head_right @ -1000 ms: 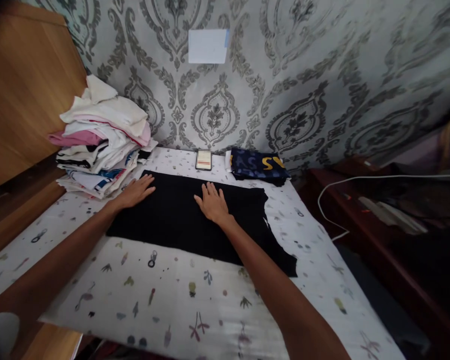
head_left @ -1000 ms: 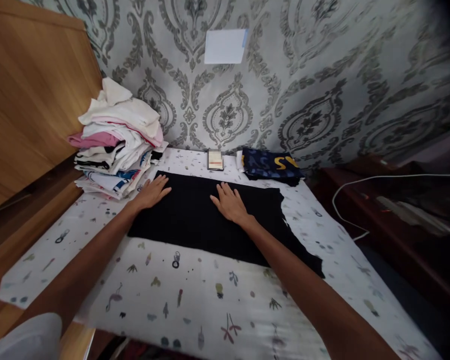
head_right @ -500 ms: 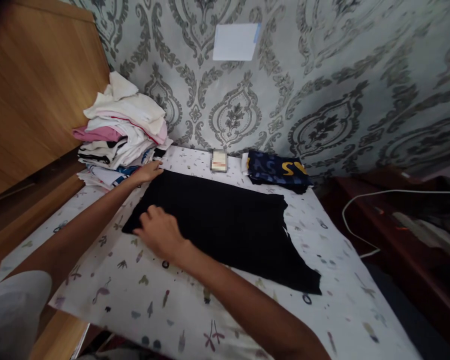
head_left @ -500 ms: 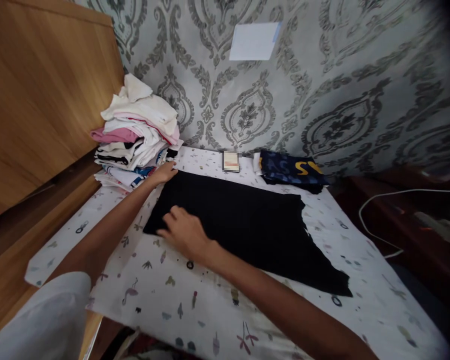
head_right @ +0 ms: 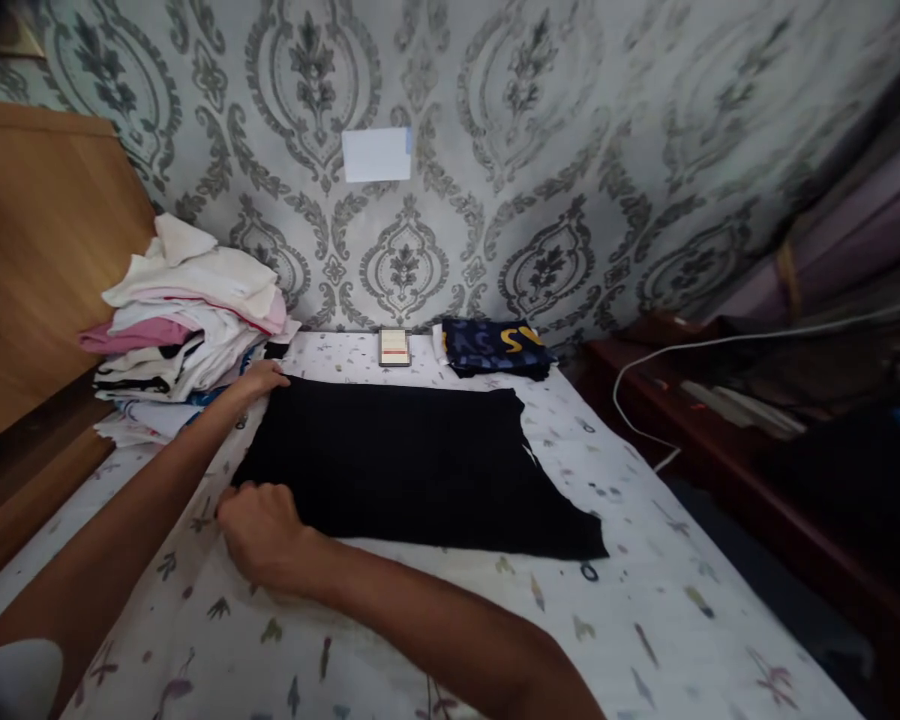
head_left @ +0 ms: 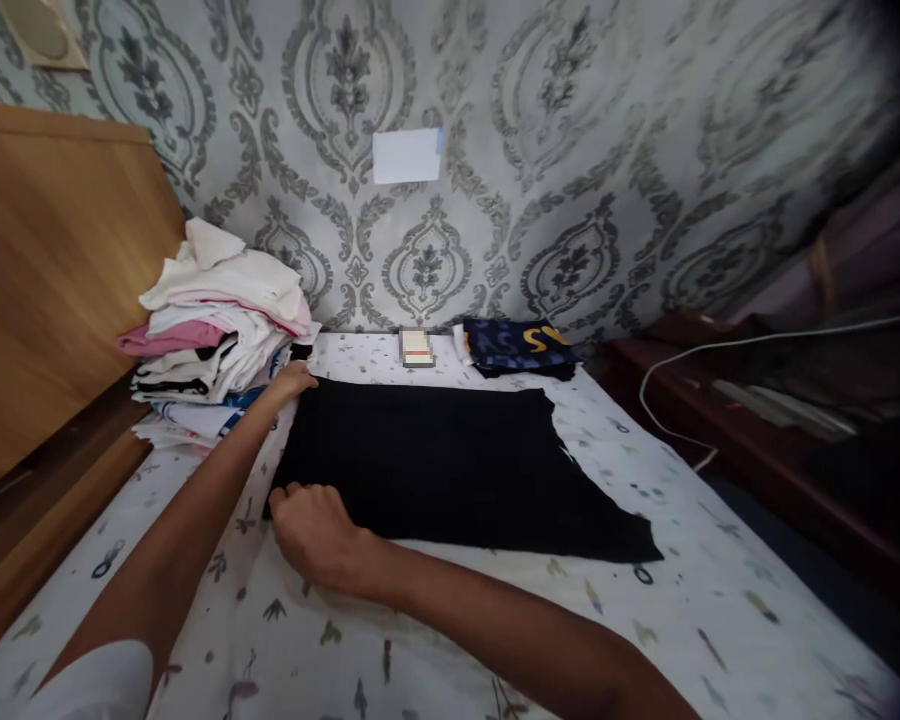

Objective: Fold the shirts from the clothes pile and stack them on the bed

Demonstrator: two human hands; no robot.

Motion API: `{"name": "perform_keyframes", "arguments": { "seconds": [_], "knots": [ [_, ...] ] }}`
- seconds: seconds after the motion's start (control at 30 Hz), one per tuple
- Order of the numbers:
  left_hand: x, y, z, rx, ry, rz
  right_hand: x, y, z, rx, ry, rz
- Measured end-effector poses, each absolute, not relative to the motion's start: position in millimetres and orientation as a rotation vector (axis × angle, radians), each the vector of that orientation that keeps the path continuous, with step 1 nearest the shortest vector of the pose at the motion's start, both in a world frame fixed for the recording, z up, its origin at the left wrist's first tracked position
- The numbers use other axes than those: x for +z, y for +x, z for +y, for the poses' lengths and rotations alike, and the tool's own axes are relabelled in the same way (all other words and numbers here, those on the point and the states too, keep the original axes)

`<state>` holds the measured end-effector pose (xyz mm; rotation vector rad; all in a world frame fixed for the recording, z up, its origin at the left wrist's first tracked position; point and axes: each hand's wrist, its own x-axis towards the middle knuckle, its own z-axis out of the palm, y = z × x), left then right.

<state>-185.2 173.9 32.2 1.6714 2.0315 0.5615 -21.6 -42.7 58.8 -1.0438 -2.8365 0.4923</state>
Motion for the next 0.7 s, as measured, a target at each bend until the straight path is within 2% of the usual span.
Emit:
{"name": "perform_keyframes", "arguments": {
  "seconds": [0.17, 0.37, 0.7],
  "knots": [
    [60.3, -163.1, 170.2, 0.755, 1.528, 1.922, 59.3, 17.1, -34.8, 1.026, -1.219, -2.125],
    [84.8, -100.7, 182.1, 0.894, 1.441, 1.687, 46.5, 83.0, -44.0, 1.708, -1.085, -1.195],
    [45.8, 11.4, 181.1, 0.774, 1.369, 1.538, 36.4, 152.4, -70.4, 1.821, -1.152, -0.85]
  ]
}}
